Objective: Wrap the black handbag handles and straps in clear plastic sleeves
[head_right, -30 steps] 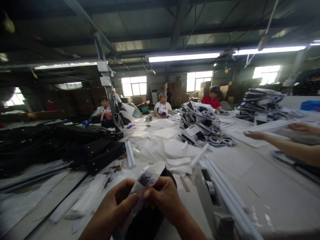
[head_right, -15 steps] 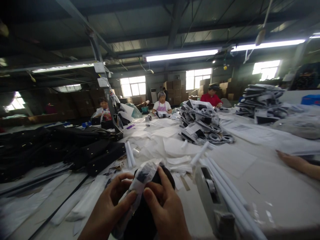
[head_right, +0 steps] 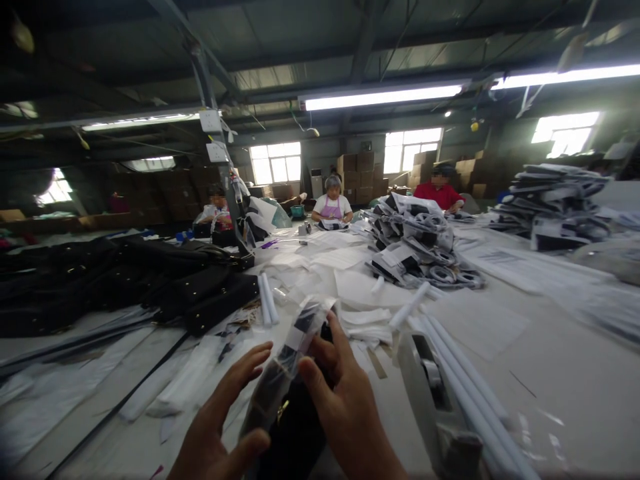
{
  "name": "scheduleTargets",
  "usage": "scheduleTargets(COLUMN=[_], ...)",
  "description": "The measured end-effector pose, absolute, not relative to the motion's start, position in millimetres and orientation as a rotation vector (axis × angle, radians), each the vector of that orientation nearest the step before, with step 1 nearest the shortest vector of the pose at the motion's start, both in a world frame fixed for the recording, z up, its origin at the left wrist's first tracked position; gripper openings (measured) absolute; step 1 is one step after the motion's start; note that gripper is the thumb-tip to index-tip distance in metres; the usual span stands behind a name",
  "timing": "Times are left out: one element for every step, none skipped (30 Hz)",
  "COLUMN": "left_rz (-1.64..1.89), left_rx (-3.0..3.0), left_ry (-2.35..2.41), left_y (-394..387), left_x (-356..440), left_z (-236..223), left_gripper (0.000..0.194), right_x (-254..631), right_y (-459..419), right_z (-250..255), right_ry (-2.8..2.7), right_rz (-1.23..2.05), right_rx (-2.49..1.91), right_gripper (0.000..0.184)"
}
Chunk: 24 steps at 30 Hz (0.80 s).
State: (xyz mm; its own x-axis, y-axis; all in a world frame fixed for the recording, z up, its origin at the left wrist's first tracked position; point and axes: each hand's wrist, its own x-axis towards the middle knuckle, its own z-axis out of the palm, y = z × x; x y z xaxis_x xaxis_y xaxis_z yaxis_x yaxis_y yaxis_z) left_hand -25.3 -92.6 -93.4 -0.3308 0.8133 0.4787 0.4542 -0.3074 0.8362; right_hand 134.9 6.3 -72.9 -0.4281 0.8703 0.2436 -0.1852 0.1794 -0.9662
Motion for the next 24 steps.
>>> scheduleTargets(left_rz=[1.669,1.656,1.648,1.646,1.647,1.65,1.655,1.661,1.667,1.673,1.678,1.685,1.692,1.695,1.695,1.692,1.682,1.667,1.644,1.626,1.629,1.643,1.671,1.73], left_rx=[1.624,1.618,1.584,1.528,1.459,1.386,1.313,1.247,1.199,1.175,1.175,1.199,1.25,1.325,1.403,1.475,1.535,1.579,1.606,1.61,1.591,1.556,1.501,1.419], left_ry=[1.67,1.719,1.775,1.837,1.899,1.949,1.983,1.998,1.994,1.975,1.947,1.912,1.868,1.812,1.751,1.685,1.615,1.536,1.45,1.368,1.309,1.296,1.36,1.493], left_y=[-96.4,-99.8,-102.6,-104.6,-105.6,-105.6,-104.4,-102.1,-98.6,-94.0,-88.3,-81.8,-74.8,-67.8,-61.3,-55.9,-52.1,-50.0,-49.5,-50.0,-50.5,-49.9,-47.1,-41.2], left_x=[-27.1,-28.0,-28.2,-28.0,-27.5,-26.8,-26.0,-25.0,-23.7,-22.0,-19.7,-16.8,-13.4,-9.6,-5.8,-2.5,-0.4,-0.1,-2.5,-8.1,-17.5,-31.2,-49.0,-70.7], left_z=[-103.9,-115.2,-126.5,-137.3,-147.0,-155.3,-162.1,-167.5,-171.7,-174.7,-176.7,-177.8,-177.7,-176.4,-173.9,-170.1,-165.5,-160.4,-155.6,-151.5,-148.8,-147.7,-148.2,-149.9], left_gripper=[0.076,0.08,0.083,0.084,0.082,0.077,0.069,0.059,0.052,0.046,0.043,0.041,0.039,0.036,0.035,0.034,0.035,0.039,0.048,0.059,0.07,0.076,0.077,0.074], right_x=[140.7,146.7,152.7,158.2,162.9,166.5,168.7,169.5,168.8,166.9,164.2,160.9,157.4,154.3,151.7,150.2,150.0,151.3,154.0,157.9,162.7,167.8,172.8,177.1], right_y=[9.5,12.8,15.9,18.8,21.4,23.7,25.5,26.9,28.0,29.0,30.3,32.5,35.8,40.7,47.0,54.5,62.5,70.4,77.3,82.7,86.4,88.2,88.2,86.8], right_z=[-78.9,-87.1,-97.3,-109.6,-123.5,-138.4,-153.6,-168.2,-181.4,-192.4,-200.7,-206.1,-208.8,-209.1,-207.8,-205.6,-203.2,-201.2,-200.0,-199.9,-201.1,-203.5,-207.0,-211.4], right_ry=[-1.61,-1.667,-1.691,-1.688,-1.665,-1.646,-1.647,-1.652,-1.659,-1.655,-1.653,-1.657,-1.676,-1.71,-1.752,-1.793,-1.827,-1.854,-1.865,-1.87,-1.876,-1.881,-1.873,-1.85], right_rz=[1.288,1.152,1.031,0.935,0.867,0.83,0.828,0.852,0.905,0.961,1.016,1.055,1.071,1.062,1.024,0.961,0.888,0.821,0.765,0.73,0.72,0.732,0.754,0.779], right_rx=[-0.751,-0.834,-0.928,-1.021,-1.11,-1.183,-1.226,-1.237,-1.219,-1.209,-1.19,-1.169,-1.147,-1.122,-1.099,-1.086,-1.08,-1.081,-1.089,-1.103,-1.115,-1.124,-1.13,-1.13], right_gripper=[0.077,0.069,0.059,0.05,0.044,0.042,0.044,0.049,0.056,0.063,0.068,0.07,0.068,0.063,0.058,0.053,0.051,0.049,0.049,0.048,0.047,0.045,0.044,0.042])
